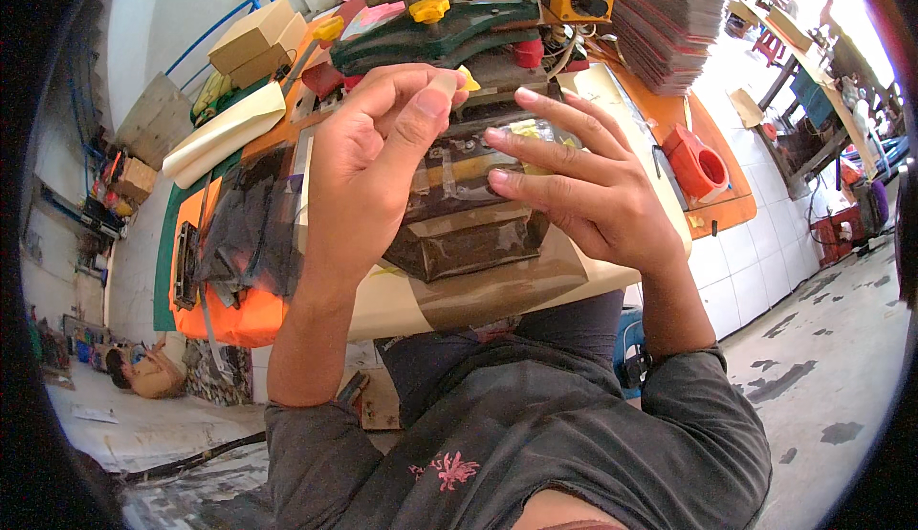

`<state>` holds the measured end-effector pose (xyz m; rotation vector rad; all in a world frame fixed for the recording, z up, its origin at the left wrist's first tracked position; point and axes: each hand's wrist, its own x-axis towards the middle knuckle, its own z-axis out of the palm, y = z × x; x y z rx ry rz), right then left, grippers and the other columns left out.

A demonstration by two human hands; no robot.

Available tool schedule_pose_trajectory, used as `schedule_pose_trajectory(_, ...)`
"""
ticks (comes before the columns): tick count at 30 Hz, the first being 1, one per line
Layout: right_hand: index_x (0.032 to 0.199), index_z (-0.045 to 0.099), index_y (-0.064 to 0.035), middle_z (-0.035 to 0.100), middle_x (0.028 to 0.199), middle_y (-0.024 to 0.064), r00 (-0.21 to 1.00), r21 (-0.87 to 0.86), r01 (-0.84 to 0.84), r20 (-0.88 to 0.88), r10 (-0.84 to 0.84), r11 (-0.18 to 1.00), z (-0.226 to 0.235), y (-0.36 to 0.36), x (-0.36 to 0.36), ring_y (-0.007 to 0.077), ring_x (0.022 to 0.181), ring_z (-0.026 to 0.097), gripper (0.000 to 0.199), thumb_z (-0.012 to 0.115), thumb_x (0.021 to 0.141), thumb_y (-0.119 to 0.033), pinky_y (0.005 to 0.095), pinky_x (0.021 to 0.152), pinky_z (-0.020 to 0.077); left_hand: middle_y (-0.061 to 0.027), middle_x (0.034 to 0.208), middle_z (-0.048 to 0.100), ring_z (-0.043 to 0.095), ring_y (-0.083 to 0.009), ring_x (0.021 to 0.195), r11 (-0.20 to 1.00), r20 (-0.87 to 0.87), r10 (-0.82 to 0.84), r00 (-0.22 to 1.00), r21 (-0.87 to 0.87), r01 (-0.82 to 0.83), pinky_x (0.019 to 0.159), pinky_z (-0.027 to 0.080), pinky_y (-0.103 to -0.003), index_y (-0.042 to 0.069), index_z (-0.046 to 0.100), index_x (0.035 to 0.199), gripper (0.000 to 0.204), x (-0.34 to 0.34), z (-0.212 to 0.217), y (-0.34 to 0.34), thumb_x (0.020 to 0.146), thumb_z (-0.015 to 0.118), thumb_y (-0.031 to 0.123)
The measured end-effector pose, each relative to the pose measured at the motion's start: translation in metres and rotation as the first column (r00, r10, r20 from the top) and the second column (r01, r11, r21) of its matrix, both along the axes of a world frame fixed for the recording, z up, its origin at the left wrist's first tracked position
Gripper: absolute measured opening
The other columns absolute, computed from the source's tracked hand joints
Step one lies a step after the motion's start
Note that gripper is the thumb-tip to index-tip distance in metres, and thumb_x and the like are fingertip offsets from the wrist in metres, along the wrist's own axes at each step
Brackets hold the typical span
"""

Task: The person tapes a rectangular frame by peeling pieces of adhesive tape and pressing them onto the sides and edges of the frame.

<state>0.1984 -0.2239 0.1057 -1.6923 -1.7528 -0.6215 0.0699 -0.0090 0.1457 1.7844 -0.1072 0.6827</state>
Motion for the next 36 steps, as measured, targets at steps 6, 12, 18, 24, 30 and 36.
schedule_pose_trajectory(6,0.127,0.078,-0.0189,0.07,0.146,0.0044,1.0,-0.017,-0.014,-0.007,0.014,1.0,0.0,0.002,-0.002,0.0368,0.149,0.052,0.034,0.076,0.094,-0.029,0.0573,0.122,0.038,-0.0078,0.126,0.072,0.068,-0.0142,0.116,0.989,0.013,-0.042,0.999,-0.145,0.043,0.1,0.053,-0.03,-0.003,0.071,0.127,0.03,-0.001,-0.001,0.002,0.112,0.063,0.022)
schedule_pose_trajectory(12,0.135,0.07,-0.0117,0.065,0.151,0.0064,0.988,0.031,-0.028,-0.154,0.033,0.999,0.005,0.008,-0.006,0.0355,0.15,0.05,0.052,0.078,0.093,-0.041,0.0564,0.122,0.0382,-0.0091,0.127,0.074,0.068,-0.0143,0.117,0.978,0.041,-0.029,0.999,-0.207,0.037,0.102,0.055,-0.032,-0.002,0.072,0.126,0.031,-0.001,0.0,0.003,0.111,0.063,0.025)
schedule_pose_trajectory(18,0.143,0.064,-0.0088,0.064,0.15,0.0117,0.993,-0.042,0.114,0.025,-0.113,0.993,0.007,0.009,-0.003,0.0371,0.148,0.051,0.073,0.076,0.09,-0.058,0.0576,0.122,0.0369,-0.0086,0.122,0.075,0.069,-0.0139,0.113,0.977,0.125,0.013,0.992,-0.213,0.014,0.1,0.056,-0.031,-0.003,0.072,0.124,0.028,-0.001,-0.003,0.003,0.11,0.064,0.021)
schedule_pose_trajectory(24,0.146,0.062,-0.0085,0.064,0.149,0.0147,0.997,-0.029,0.043,-0.069,-0.045,0.999,-0.002,0.015,0.002,0.0366,0.147,0.052,0.071,0.079,0.091,-0.05,0.0533,0.121,0.0397,-0.0121,0.115,0.074,0.073,-0.0174,0.104,0.98,0.246,0.029,0.969,-0.2,0.022,0.097,0.058,-0.033,-0.004,0.069,0.118,0.016,-0.004,-0.014,0.013,0.106,0.067,0.008)
schedule_pose_trajectory(30,0.159,0.049,-0.0049,0.053,0.161,0.0212,0.957,0.17,0.051,-0.291,0.001,0.984,-0.01,0.017,-0.001,0.0374,0.148,0.053,0.091,0.091,0.083,-0.032,0.0463,0.12,0.0426,-0.0141,0.114,0.072,0.074,-0.0301,0.105,0.99,0.446,0.037,0.894,-0.14,0.028,0.098,0.061,-0.047,0.0,0.057,0.134,0.026,0.0,-0.014,0.021,0.109,0.058,0.009)
schedule_pose_trajectory(36,0.167,0.032,-0.0079,0.053,0.159,0.0235,0.825,0.225,0.02,-0.554,0.111,0.974,-0.032,0.016,-0.008,0.0365,0.143,0.057,0.104,0.092,0.084,-0.029,0.046,0.117,0.0457,-0.0174,0.125,0.069,0.074,-0.0322,0.105,0.961,0.487,0.073,0.87,-0.269,0.07,0.099,0.061,-0.047,-0.003,0.05,0.146,0.041,-0.015,-0.007,0.021,0.108,0.058,0.01)
